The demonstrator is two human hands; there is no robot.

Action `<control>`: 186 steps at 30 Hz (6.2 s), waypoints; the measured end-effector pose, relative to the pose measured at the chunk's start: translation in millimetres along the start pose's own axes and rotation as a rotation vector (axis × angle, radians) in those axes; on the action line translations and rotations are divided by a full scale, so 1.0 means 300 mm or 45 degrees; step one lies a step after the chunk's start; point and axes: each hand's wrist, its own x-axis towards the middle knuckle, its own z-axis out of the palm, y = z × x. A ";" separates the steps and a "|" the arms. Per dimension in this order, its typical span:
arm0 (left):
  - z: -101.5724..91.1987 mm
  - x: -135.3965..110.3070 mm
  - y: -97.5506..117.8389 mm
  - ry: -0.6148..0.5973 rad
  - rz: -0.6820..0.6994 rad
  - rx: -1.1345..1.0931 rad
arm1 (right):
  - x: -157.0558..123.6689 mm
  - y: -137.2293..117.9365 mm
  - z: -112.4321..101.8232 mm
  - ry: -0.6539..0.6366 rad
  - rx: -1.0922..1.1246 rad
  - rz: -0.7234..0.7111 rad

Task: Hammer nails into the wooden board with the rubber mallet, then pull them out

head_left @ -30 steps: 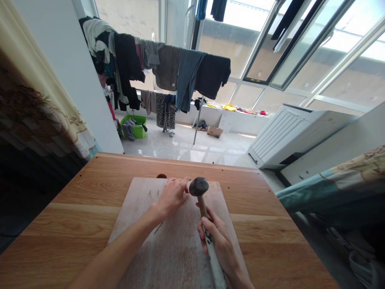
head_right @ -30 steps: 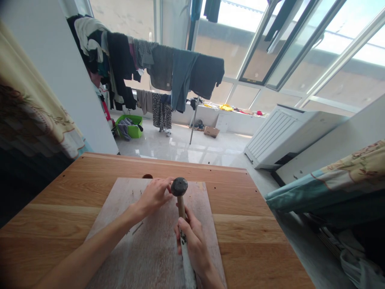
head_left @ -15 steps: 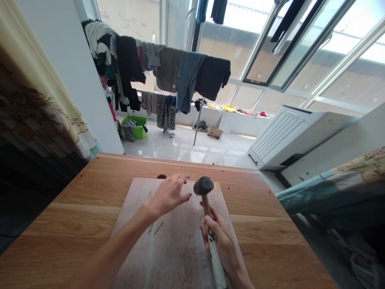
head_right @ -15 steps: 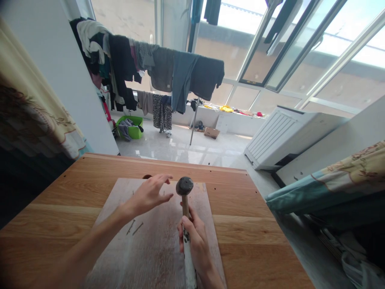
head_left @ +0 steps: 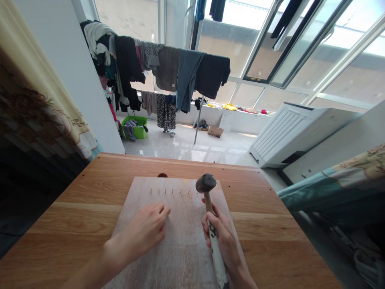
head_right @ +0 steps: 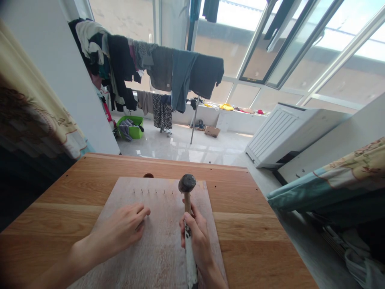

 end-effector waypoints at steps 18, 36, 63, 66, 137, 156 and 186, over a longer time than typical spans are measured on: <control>0.036 0.064 0.104 -0.090 0.018 0.068 | 0.002 0.002 -0.016 0.029 0.057 -0.055; 0.011 0.422 0.130 0.714 0.276 -0.460 | 0.038 0.007 -0.070 0.121 0.189 -0.120; 0.041 0.430 0.123 0.514 0.189 -0.274 | 0.032 0.015 -0.069 0.056 0.189 -0.075; 0.045 0.431 0.125 0.503 0.181 -0.262 | 0.031 0.013 -0.067 0.055 0.185 -0.067; 0.035 0.423 0.153 0.433 -0.064 -0.365 | 0.000 -0.007 -0.021 0.012 -0.101 -0.012; -0.184 0.254 0.077 0.520 0.143 -0.280 | 0.015 0.013 -0.041 0.097 0.088 -0.059; 0.016 0.019 0.072 0.100 0.127 -0.058 | 0.026 -0.011 -0.075 0.212 0.214 -0.082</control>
